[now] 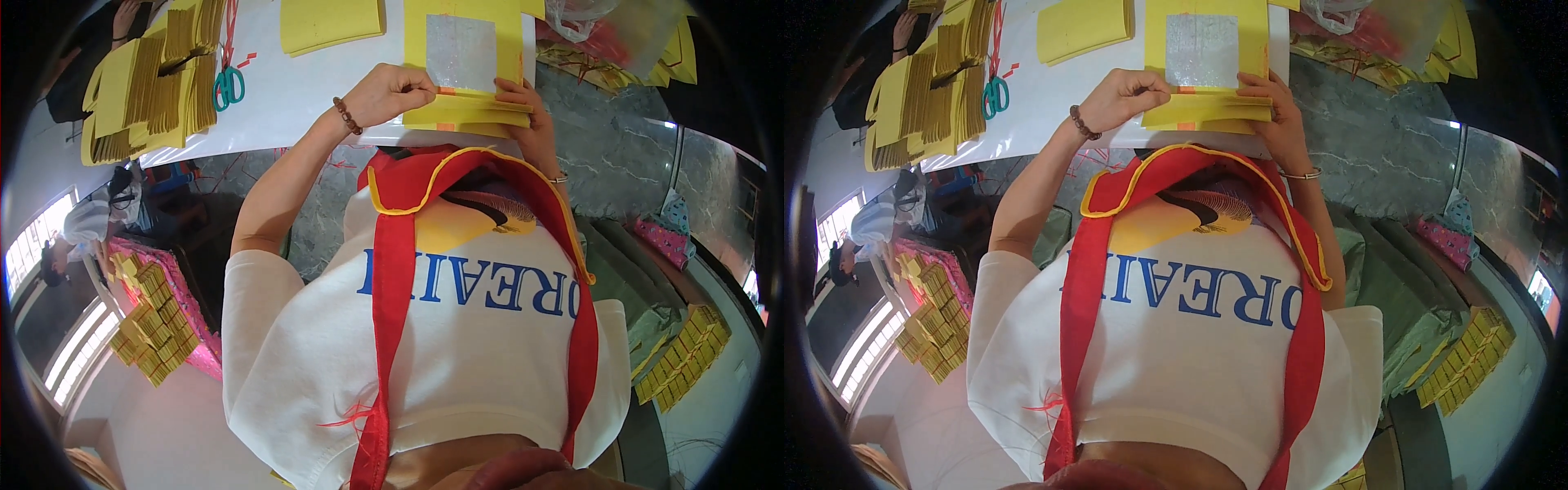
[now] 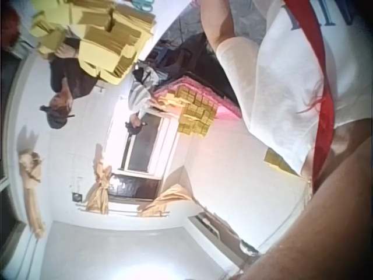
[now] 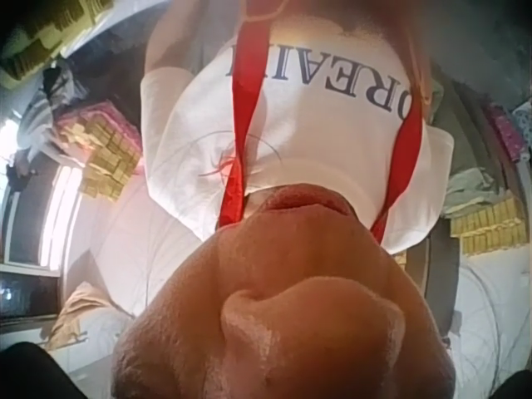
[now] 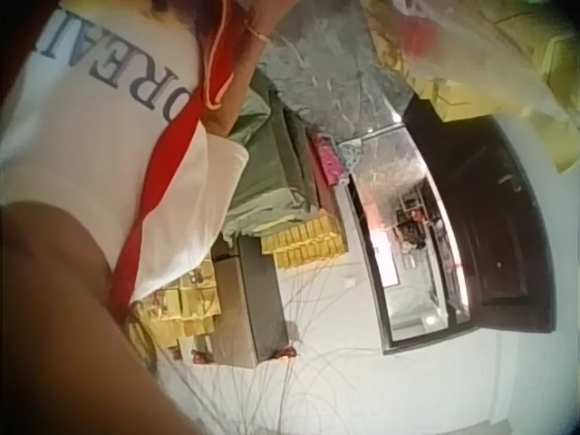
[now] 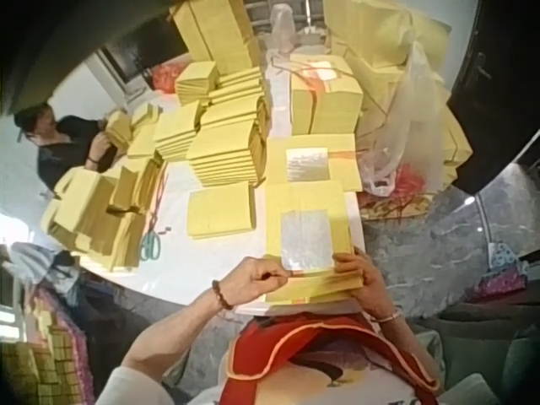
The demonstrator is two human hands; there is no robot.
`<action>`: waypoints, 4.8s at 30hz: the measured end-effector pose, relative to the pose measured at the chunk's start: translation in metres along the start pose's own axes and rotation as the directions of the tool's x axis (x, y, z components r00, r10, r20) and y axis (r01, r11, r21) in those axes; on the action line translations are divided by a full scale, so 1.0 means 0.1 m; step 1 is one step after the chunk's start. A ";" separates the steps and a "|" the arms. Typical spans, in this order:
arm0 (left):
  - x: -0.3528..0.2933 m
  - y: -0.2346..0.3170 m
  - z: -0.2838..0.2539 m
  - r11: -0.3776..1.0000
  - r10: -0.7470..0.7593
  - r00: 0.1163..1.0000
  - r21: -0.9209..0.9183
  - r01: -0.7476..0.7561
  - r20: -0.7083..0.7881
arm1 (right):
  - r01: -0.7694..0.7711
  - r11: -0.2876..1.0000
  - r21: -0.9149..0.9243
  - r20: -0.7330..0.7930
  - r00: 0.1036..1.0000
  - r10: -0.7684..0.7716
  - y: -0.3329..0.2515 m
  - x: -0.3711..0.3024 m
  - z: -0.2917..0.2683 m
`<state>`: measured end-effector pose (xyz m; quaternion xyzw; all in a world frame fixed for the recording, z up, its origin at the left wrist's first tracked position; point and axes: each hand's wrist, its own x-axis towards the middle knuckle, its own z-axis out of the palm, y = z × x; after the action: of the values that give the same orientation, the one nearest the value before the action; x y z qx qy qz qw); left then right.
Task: Manually folding yellow paper sheets with foil patches into stacks.
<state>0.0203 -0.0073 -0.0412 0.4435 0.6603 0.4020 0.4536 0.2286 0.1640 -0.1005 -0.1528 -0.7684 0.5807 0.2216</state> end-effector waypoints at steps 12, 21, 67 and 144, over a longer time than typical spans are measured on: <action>0.01 -0.04 0.00 1.000 0.017 1.000 -0.001 -0.017 0.002 | 0.002 0.999 -0.033 0.021 1.000 -0.001 0.00 0.00 -0.01; -0.08 -0.01 -0.21 0.978 0.170 0.984 -0.111 -0.174 -0.042 | -0.043 0.999 0.007 -0.016 0.999 0.043 0.01 0.03 -0.04; 0.19 -0.19 0.06 0.985 -0.134 0.906 -0.150 0.080 -0.400 | -0.246 0.966 0.079 -0.258 0.931 0.259 -0.30 0.33 0.06; 0.14 -0.26 -0.98 0.277 0.749 0.617 0.960 0.041 -0.242 | -0.253 0.936 0.243 -0.371 0.868 0.331 -0.28 -0.01 -0.07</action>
<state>-0.0822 -0.0138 -0.0433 0.5838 0.7443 0.1974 -0.2573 0.2335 0.1613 -0.0719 -0.3633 -0.6154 0.6324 0.2989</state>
